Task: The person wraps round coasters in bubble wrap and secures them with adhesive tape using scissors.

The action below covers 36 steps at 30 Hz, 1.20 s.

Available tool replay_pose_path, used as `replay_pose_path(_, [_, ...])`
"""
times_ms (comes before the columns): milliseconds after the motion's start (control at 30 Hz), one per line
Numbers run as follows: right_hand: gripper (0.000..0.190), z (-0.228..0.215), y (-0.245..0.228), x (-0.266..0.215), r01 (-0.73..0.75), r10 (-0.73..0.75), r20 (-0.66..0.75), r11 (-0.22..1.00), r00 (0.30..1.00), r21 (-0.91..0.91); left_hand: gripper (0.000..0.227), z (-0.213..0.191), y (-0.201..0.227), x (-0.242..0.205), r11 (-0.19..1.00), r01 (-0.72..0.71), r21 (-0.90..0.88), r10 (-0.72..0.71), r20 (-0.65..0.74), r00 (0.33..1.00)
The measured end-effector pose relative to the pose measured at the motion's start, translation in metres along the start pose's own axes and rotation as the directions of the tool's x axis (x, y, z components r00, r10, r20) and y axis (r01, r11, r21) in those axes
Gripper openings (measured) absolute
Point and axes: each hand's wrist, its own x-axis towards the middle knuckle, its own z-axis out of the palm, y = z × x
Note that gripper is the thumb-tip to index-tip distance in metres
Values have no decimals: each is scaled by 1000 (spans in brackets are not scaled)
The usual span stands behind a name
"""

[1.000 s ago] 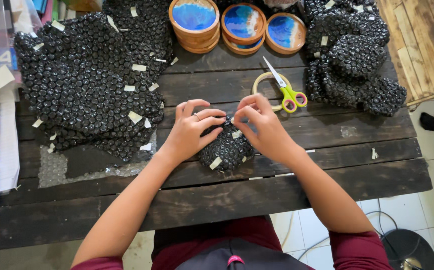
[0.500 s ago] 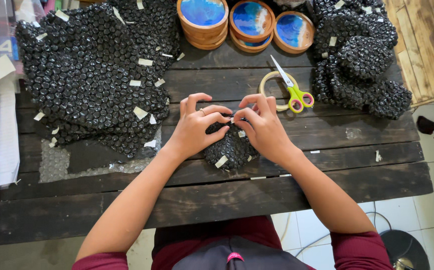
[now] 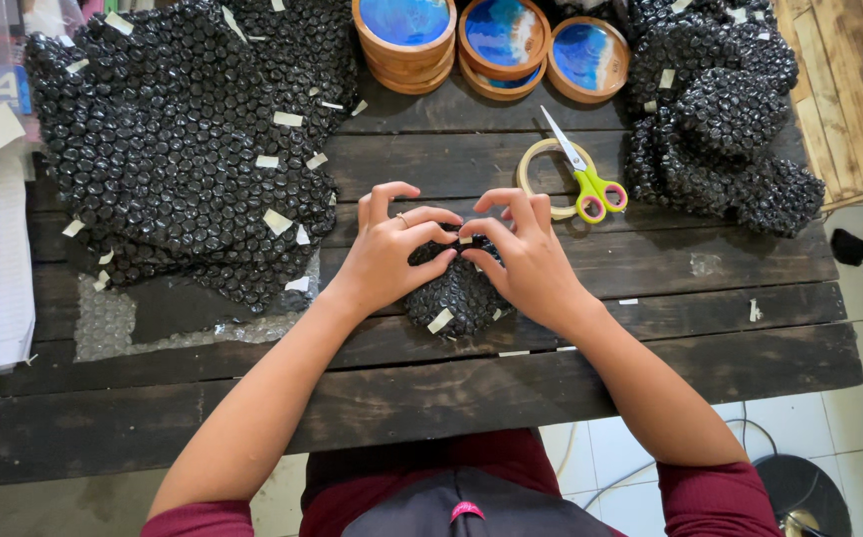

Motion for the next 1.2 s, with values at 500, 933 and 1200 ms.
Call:
replay_pose_path(500, [15, -3, -5, -3, 60, -61, -22, 998, 998, -36, 27, -1, 2, -1, 997, 73, 19, -74, 50, 996])
replay_pose_path(933, [21, -4, -11, -8, 38, -36, 16, 975, 999, -218, 25, -2, 2, 1, 998, 59, 6, -59, 59, 996])
replay_pose_path(1200, [17, 3, -13, -14, 75, -92, -39, 945, 995, -319, 16, -5, 6, 7, 992, 115, 44, -119, 93, 989])
